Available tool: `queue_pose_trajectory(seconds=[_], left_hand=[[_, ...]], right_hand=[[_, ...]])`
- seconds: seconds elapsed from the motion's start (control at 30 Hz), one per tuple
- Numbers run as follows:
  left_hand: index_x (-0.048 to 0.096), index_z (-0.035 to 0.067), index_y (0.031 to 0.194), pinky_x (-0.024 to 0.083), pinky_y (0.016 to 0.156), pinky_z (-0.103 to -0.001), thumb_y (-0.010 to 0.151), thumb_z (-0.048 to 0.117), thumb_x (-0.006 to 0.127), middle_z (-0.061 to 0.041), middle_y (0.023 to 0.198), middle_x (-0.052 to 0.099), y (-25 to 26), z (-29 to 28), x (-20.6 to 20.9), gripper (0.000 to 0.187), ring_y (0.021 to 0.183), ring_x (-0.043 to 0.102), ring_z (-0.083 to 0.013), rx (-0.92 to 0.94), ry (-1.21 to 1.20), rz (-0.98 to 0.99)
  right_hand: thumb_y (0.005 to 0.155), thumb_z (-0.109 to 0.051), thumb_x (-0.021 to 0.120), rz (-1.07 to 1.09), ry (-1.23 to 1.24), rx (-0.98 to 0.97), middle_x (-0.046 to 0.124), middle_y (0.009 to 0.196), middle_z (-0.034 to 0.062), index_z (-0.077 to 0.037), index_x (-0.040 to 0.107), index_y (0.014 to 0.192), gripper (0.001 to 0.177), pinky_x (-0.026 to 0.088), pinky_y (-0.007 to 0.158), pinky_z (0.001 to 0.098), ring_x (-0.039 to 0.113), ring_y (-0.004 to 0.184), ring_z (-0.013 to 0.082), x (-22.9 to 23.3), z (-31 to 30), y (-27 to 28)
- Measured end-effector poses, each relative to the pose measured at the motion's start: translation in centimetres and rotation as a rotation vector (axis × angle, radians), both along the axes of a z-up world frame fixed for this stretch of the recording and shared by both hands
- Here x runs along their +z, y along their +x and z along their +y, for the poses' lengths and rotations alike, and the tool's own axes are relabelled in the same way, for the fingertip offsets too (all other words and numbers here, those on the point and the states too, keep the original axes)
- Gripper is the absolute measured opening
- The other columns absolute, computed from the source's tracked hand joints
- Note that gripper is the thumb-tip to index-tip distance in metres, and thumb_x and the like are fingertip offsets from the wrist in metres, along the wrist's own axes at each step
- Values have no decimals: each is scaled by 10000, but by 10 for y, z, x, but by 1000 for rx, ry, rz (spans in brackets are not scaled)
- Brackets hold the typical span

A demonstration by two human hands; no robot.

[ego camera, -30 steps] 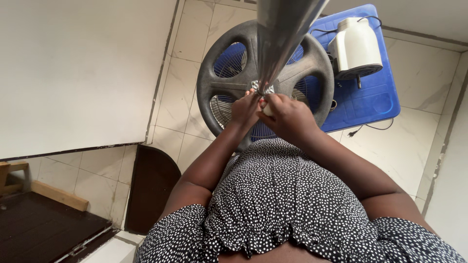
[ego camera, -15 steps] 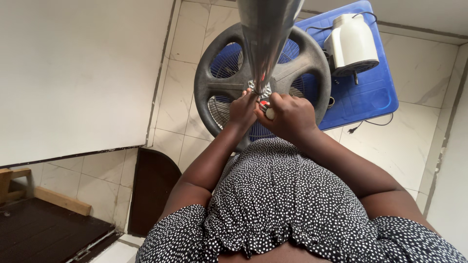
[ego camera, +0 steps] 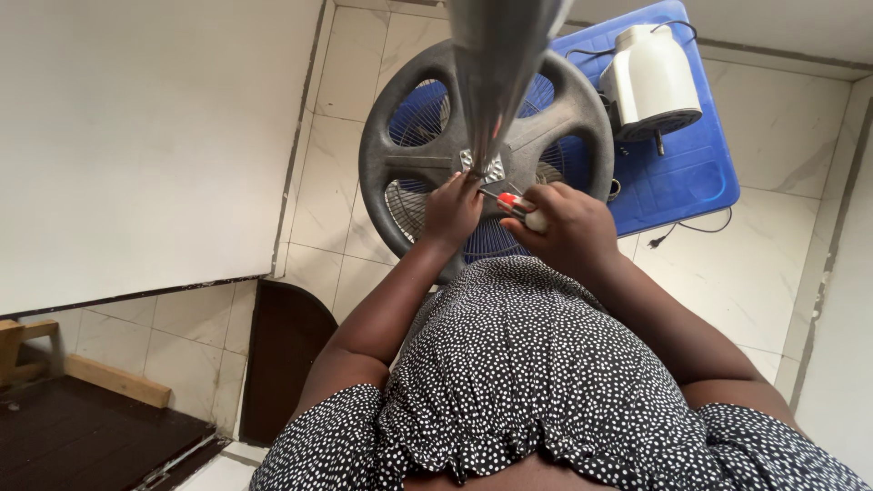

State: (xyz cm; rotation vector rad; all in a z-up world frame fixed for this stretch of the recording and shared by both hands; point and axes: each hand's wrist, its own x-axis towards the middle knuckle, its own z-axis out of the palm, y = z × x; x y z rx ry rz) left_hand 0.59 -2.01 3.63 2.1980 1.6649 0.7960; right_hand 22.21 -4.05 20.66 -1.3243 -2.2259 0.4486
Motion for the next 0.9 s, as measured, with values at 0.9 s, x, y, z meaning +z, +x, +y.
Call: queue_pose_trajectory(seconds=[0.9], left_hand=[[745, 105, 998, 534, 812, -456, 921, 221, 725, -65, 926, 717, 78, 13, 41, 141, 896, 690, -291, -373, -53, -154]], right_hand=[[1051, -310, 725, 999, -470, -360, 681, 969, 65, 1, 628, 1235, 374, 571, 700, 238, 671, 788, 97, -83, 0, 173]])
